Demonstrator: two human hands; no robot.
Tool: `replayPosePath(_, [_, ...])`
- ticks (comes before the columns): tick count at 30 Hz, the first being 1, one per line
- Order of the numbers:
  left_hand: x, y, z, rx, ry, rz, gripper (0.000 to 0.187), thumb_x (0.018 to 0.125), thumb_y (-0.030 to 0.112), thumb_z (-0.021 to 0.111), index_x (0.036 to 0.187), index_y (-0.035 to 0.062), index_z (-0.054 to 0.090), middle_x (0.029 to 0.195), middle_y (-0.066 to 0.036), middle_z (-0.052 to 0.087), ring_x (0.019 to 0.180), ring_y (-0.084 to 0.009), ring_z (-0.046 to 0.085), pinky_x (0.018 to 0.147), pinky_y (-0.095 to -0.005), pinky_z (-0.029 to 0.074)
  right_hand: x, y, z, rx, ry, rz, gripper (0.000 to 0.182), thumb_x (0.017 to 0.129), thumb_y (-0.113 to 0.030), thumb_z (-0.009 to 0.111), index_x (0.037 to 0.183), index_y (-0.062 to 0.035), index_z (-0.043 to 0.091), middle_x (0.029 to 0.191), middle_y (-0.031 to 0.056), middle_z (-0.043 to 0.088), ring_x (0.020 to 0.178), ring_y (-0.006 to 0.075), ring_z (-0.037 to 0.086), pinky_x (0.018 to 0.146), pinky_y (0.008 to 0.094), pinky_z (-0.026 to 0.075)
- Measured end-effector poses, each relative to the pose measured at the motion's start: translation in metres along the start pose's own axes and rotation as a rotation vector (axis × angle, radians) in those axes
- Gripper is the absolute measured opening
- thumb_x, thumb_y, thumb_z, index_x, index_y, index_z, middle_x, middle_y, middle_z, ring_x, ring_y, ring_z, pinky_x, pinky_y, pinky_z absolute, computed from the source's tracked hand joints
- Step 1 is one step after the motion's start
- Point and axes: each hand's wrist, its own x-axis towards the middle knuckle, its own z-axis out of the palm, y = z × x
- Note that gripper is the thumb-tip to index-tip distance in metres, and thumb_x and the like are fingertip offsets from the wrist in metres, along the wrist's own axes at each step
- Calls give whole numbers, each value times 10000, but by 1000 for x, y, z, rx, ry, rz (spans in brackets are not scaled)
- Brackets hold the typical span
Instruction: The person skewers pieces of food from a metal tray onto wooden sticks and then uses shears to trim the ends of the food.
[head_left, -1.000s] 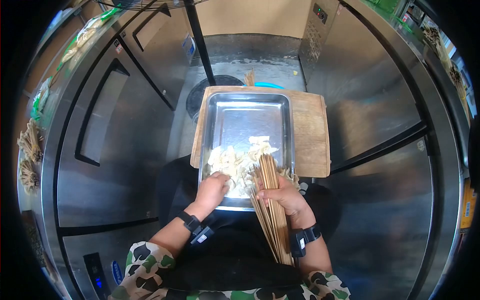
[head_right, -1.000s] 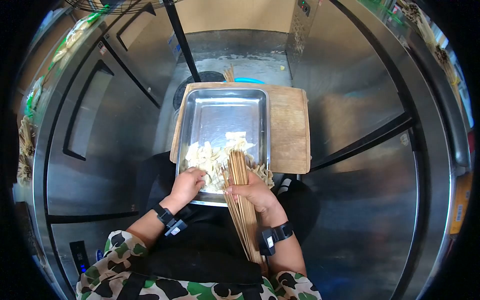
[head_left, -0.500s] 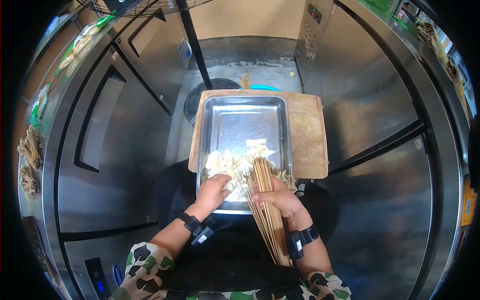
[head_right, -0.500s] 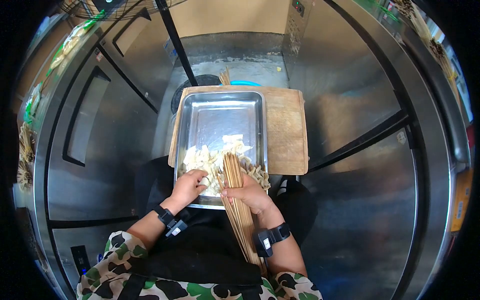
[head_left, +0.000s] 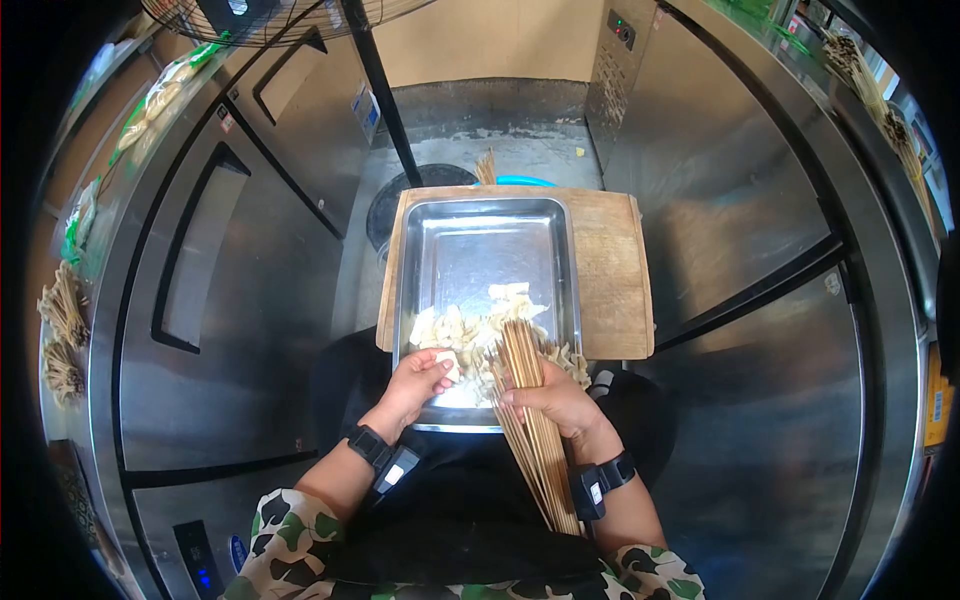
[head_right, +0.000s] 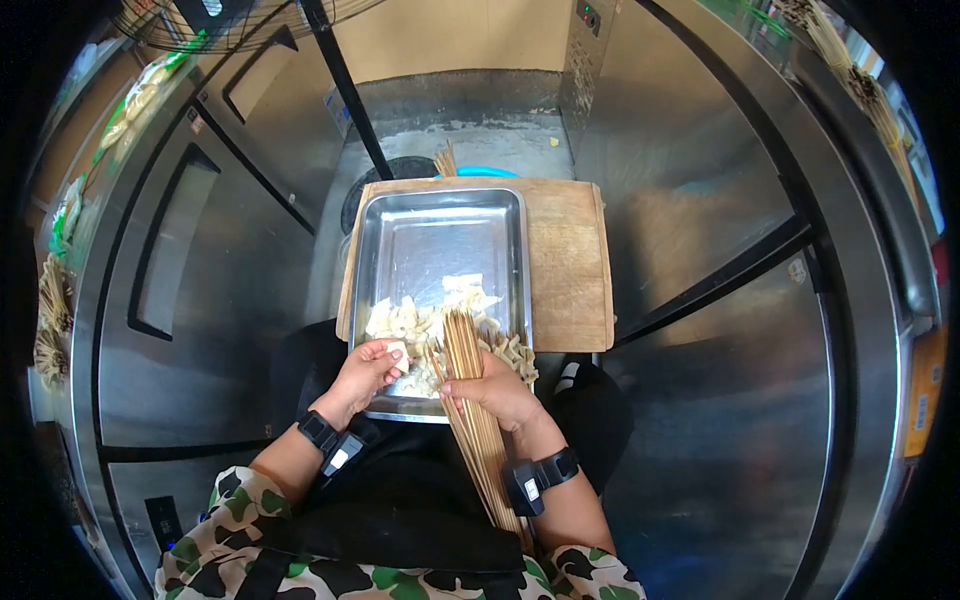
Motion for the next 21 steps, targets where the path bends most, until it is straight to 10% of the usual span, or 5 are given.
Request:
replayPosePath(7, [-5, 6, 10, -185, -99, 48, 173, 849, -52, 529, 996, 32, 563, 968, -63, 584, 905, -146, 596, 841, -252, 498, -1, -1, 2, -2, 5, 4, 270, 740, 30, 638, 963, -24, 496, 728, 46, 559, 575, 107, 557, 543, 214, 450])
replayPosePath(21, [-3, 1, 9, -277, -62, 38, 243, 849, -30, 537, 1084, 8, 583, 1162, -112, 561, 980, -153, 572, 859, -273, 471, 1, 1, 4, -15, 31, 5, 290, 738, 19, 646, 982, -25, 497, 763, 40, 554, 588, 108, 560, 545, 215, 456])
